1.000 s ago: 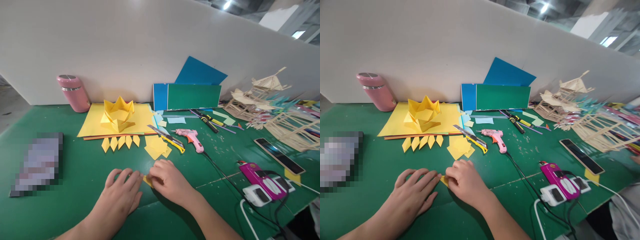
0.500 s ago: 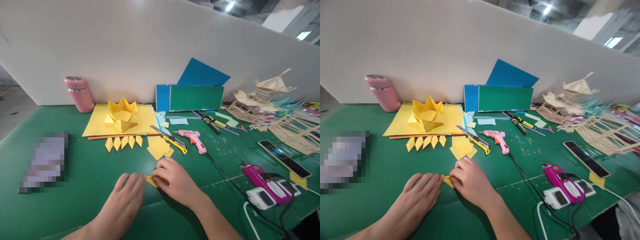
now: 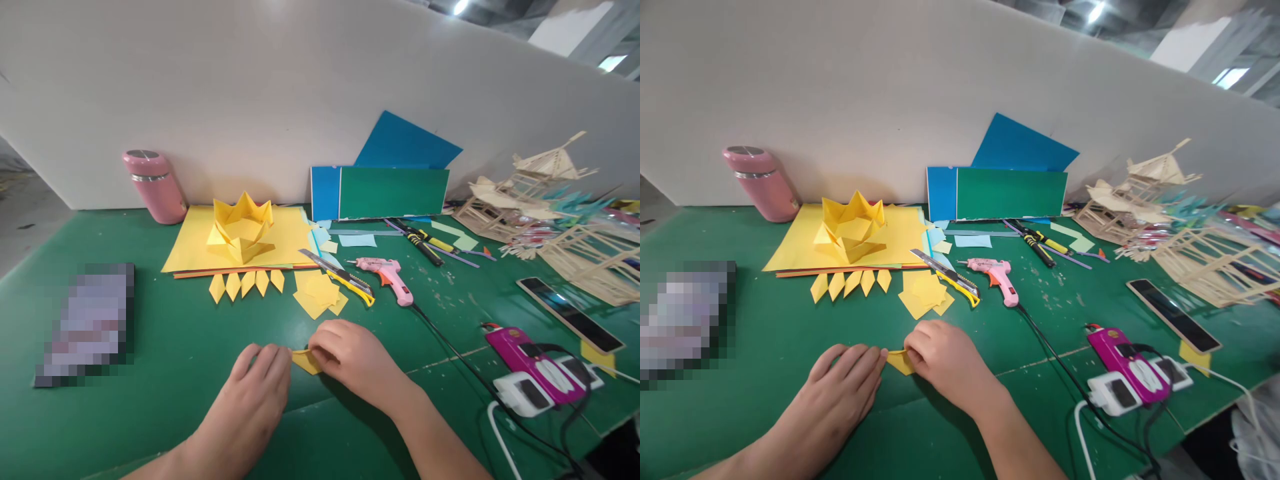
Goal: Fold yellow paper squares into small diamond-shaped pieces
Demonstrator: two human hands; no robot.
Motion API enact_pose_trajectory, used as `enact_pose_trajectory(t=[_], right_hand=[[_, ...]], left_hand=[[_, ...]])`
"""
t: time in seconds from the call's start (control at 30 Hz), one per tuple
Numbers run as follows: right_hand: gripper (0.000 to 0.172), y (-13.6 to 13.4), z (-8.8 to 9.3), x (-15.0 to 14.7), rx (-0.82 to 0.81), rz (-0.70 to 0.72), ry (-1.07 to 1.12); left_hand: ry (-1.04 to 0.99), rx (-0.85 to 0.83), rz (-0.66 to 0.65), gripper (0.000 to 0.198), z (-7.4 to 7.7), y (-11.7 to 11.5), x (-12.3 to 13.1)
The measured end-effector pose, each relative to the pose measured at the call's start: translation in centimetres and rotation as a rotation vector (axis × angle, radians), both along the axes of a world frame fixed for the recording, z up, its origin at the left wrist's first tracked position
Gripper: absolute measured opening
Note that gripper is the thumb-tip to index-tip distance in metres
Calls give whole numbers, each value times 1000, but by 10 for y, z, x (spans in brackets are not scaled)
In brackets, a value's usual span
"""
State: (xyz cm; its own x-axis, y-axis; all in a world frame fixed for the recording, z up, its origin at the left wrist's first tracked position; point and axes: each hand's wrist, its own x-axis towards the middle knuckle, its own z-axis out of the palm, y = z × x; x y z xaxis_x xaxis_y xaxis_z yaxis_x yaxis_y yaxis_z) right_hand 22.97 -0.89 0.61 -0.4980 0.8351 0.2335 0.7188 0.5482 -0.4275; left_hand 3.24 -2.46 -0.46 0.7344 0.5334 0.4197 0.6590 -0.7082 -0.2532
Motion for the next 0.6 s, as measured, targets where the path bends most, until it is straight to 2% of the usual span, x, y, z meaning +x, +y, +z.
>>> enact_pose_trajectory(t=[0.33,0.6], right_hand=[[24,-1,-1,-5,87,27,-179],[24,-5,1,-4,88,25,-217]], left_hand=[[35,-9,16,28,-1,0,-1],[-40,1,4,37,-3,1,-2]])
